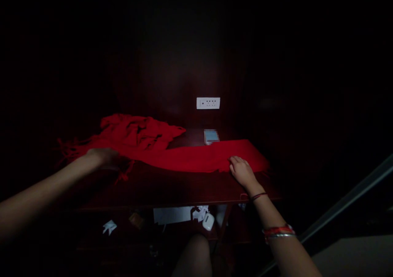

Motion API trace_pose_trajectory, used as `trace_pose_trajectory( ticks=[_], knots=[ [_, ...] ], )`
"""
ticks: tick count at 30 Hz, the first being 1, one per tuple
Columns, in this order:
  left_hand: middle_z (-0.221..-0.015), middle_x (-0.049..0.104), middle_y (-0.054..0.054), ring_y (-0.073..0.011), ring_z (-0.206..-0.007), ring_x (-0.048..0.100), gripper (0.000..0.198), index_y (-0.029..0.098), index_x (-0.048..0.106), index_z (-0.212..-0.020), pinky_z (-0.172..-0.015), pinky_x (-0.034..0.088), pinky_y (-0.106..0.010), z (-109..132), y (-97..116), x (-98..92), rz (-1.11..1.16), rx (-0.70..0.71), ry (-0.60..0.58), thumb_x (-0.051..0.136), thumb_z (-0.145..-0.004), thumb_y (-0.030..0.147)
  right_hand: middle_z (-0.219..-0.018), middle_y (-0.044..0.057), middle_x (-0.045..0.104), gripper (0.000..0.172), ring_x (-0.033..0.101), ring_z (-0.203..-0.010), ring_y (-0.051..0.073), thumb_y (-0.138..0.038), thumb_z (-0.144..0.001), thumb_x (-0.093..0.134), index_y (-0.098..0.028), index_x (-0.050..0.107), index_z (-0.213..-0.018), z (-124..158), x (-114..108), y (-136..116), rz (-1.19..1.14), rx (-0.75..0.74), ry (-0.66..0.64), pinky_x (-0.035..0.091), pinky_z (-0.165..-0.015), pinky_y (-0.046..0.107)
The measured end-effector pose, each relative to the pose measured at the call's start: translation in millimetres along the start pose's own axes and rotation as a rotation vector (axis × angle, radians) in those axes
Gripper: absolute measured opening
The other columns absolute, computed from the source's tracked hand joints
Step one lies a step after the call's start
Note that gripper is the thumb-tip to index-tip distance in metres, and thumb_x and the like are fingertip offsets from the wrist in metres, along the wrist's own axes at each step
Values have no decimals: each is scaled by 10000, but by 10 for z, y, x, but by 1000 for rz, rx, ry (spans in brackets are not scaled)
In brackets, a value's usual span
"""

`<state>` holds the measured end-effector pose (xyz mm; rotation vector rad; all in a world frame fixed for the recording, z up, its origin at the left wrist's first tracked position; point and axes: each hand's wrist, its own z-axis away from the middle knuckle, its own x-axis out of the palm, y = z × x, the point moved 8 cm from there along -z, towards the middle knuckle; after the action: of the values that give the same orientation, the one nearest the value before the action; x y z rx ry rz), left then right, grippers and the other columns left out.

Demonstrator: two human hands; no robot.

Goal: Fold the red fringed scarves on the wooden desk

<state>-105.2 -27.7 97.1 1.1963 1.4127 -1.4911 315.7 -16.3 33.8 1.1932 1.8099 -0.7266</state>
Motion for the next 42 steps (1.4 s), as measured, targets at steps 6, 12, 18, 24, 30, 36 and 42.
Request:
trace_pose_trajectory(
  ticks=[6,12,18,24,30,36,42],
  knots=[
    [-1115,456,-81,-241,-1002,432,465,245,456,-1082,-791,354,-358,-191,1088,-114,-35,505,10,522,-629,162,-1004,84,541,288,464,-954,202,-160,-754,377,-167,535,-994,-86,-244,-494,-120,-122,74,346,-841,355],
    [-974,513,-79,-203,-829,522,271,204,514,-949,-647,416,-285,-340,1271,39,1,601,61,435,-692,166,-963,65,567,273,496,-916,170,-229,-758,435,-168,541,-1002,-232,-115,-1281,-219,-473,-216,367,-830,310],
    [-902,535,-44,-171,-836,509,160,202,518,-874,-706,391,-259,-300,1708,-84,76,790,235,395,-775,226,-983,60,574,271,512,-920,158,-148,-738,418,-169,570,-962,-258,-13,-1281,-225,-494,-260,387,-818,278],
    [-811,540,-25,-139,-783,506,237,196,534,-796,-726,368,-237,-277,1717,-27,271,815,211,314,-837,271,-1001,52,582,304,499,-963,164,-167,-748,405,-174,547,-1017,-146,-87,-1055,-258,-372,-129,376,-858,309],
    [-1170,417,-31,-122,-1049,390,306,193,506,-945,-883,284,-231,-187,1743,-16,525,891,82,230,-866,299,-1054,65,562,318,482,-1002,171,-183,-756,397,-154,552,-1032,-74,-47,-890,-199,-306,-177,351,-902,331],
    [-1367,49,-7,-276,-1224,13,458,335,74,-1280,-906,66,-547,-399,1664,437,365,678,-218,195,-849,430,-1191,52,454,411,377,-1115,153,-166,-780,358,-172,407,-1188,48,-8,-874,-215,-333,-240,277,-965,361],
    [-1361,38,-58,-288,-1220,29,613,299,102,-1287,-920,103,-510,-432,1493,464,333,582,-324,280,-766,570,-1232,53,405,433,326,-1149,151,-177,-788,345,-166,355,-1221,81,30,-862,-206,-341,-258,254,-976,367]
  ],
)
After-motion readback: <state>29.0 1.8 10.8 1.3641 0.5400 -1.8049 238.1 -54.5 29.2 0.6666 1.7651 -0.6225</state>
